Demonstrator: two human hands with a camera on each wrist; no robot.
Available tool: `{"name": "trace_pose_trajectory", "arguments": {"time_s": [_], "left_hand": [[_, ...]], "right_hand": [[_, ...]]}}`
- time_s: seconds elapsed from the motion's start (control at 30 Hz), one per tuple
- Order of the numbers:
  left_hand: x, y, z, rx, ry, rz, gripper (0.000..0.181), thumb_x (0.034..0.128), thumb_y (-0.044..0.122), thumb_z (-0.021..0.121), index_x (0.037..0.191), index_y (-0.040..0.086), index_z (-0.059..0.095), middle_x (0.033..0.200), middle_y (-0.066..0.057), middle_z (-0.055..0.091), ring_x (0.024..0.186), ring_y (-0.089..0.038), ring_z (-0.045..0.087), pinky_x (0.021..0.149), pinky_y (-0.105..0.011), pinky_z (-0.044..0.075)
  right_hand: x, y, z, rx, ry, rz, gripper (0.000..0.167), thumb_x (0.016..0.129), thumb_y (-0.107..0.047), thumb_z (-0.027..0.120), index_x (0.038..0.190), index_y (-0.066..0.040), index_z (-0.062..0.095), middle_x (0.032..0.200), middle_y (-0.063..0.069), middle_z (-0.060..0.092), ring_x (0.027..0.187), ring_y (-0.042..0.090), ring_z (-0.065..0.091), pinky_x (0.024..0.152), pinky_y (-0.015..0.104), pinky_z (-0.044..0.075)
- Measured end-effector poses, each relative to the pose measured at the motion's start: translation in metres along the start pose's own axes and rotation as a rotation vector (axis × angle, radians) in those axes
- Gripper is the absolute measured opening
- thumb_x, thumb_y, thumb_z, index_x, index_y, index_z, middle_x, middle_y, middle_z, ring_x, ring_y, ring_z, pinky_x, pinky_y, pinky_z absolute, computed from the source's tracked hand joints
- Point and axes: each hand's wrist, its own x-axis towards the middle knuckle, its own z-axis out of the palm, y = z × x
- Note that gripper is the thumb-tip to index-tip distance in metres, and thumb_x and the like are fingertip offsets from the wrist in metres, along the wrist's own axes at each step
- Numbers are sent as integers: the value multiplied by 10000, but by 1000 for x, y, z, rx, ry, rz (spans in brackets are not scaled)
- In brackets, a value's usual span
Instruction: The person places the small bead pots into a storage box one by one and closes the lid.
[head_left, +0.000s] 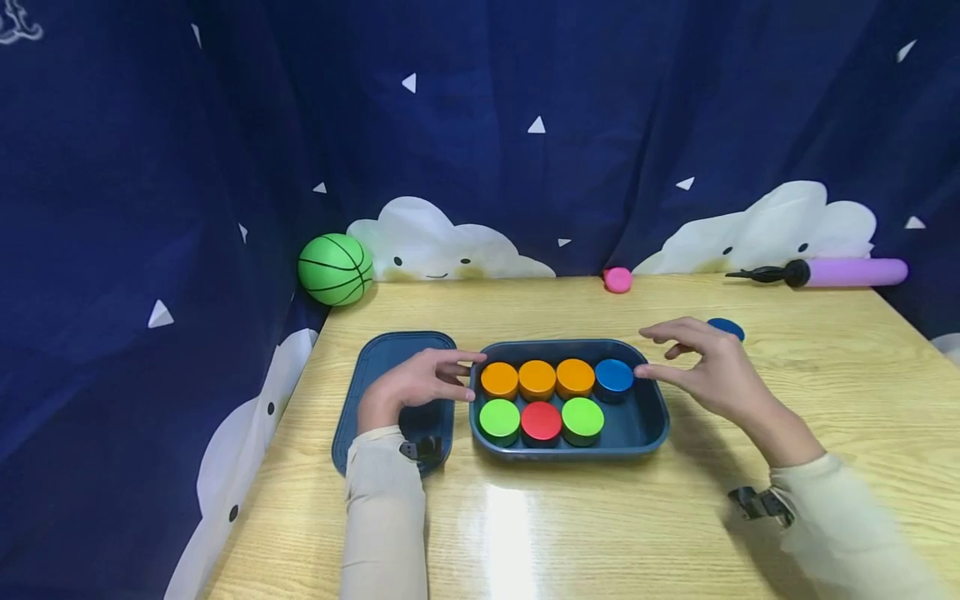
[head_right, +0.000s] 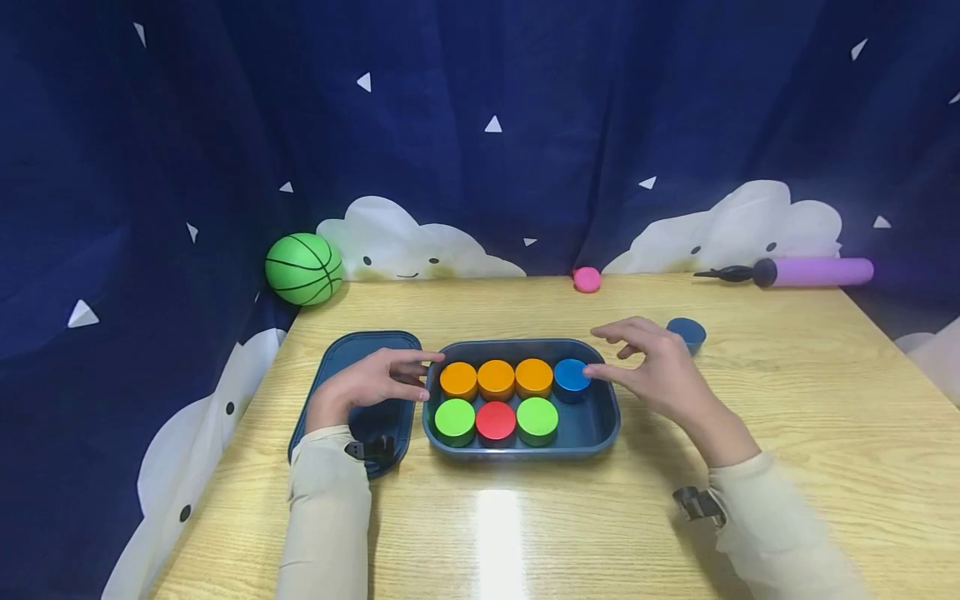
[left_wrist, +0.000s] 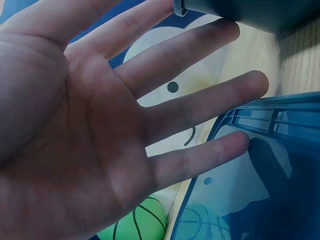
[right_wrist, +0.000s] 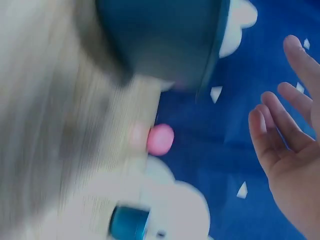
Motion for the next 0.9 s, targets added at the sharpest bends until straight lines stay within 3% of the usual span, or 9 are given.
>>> {"name": "trace_pose_trajectory", "arguments": {"time_s": [0.1, 0.3, 0.37, 0.43, 0.6, 0.73, 0.83, 0.9], "left_hand": [[1, -1, 0, -2, 6, 2, 608, 911, 225, 766, 1474, 238, 536, 1436, -147, 596, 1281, -297, 616, 1134, -518, 428], [4, -1, 1, -9, 3, 11, 606, 910, 234, 767, 1472, 239, 539, 1435, -147, 596, 1284, -301, 613, 1143, -527, 414], [3, -2, 0, -5, 7, 8, 605, 910, 235, 768, 1471, 239, 540, 1433, -144, 599, 1282, -298, 614, 1144, -527, 413], [2, -2, 0, -2, 11, 4, 604, 910, 232, 768, 1470, 236, 541, 1434, -142, 599, 1280, -297, 616, 1140, -527, 417], [1, -4, 0, -8, 8, 9, 606, 913, 230, 764, 1474, 227, 536, 1441, -145, 592, 1284, -309, 612, 1139, -526, 419], [0, -3, 0, -12, 5, 7, 609, 911, 228, 766, 1475, 231, 535, 1440, -146, 593, 1290, -309, 608, 1141, -523, 418], [0, -2, 0, -9, 6, 8, 609, 911, 228, 766, 1475, 231, 536, 1437, -151, 594, 1285, -304, 612, 1138, -521, 423], [0, -2, 0, -4, 4, 8, 610, 912, 231, 766, 1476, 235, 534, 1436, -149, 595, 1282, -298, 614, 1138, -520, 423]], "right_hand": [[0, 18, -15, -8, 33, 112, 462, 715, -83, 912, 1149, -89, 755, 1083, 55, 729, 801, -101, 583, 745, 24, 469], [-12, 57, -39, -19, 66, 280, 501, 791, -180, 878, 1251, -75, 710, 1093, -310, 580, 839, -174, 558, 765, -21, 420], [-16, 67, -43, -7, 66, 326, 529, 813, -193, 862, 1289, -50, 682, 1114, -336, 536, 870, -200, 533, 760, -24, 427], [-18, 77, -45, -11, 59, 377, 553, 831, -226, 849, 1315, -36, 659, 1170, -243, 571, 873, -234, 503, 732, -23, 437], [-21, 95, -49, -66, 16, 495, 618, 867, -359, 805, 1360, -36, 619, 1298, 174, 589, 792, -266, 454, 662, -13, 422], [-22, 107, -51, -82, -33, 553, 684, 876, -432, 777, 1399, -36, 585, 1356, 263, 570, 797, -232, 460, 647, -1, 414], [-24, 116, -49, -95, -64, 579, 735, 875, -468, 767, 1425, -29, 556, 1390, 299, 553, 936, 41, 654, 664, 53, 420], [-25, 121, -47, -102, -90, 603, 775, 875, -495, 756, 1449, -28, 528, 1409, 322, 531, 1105, 303, 646, 742, 176, 489]]}}
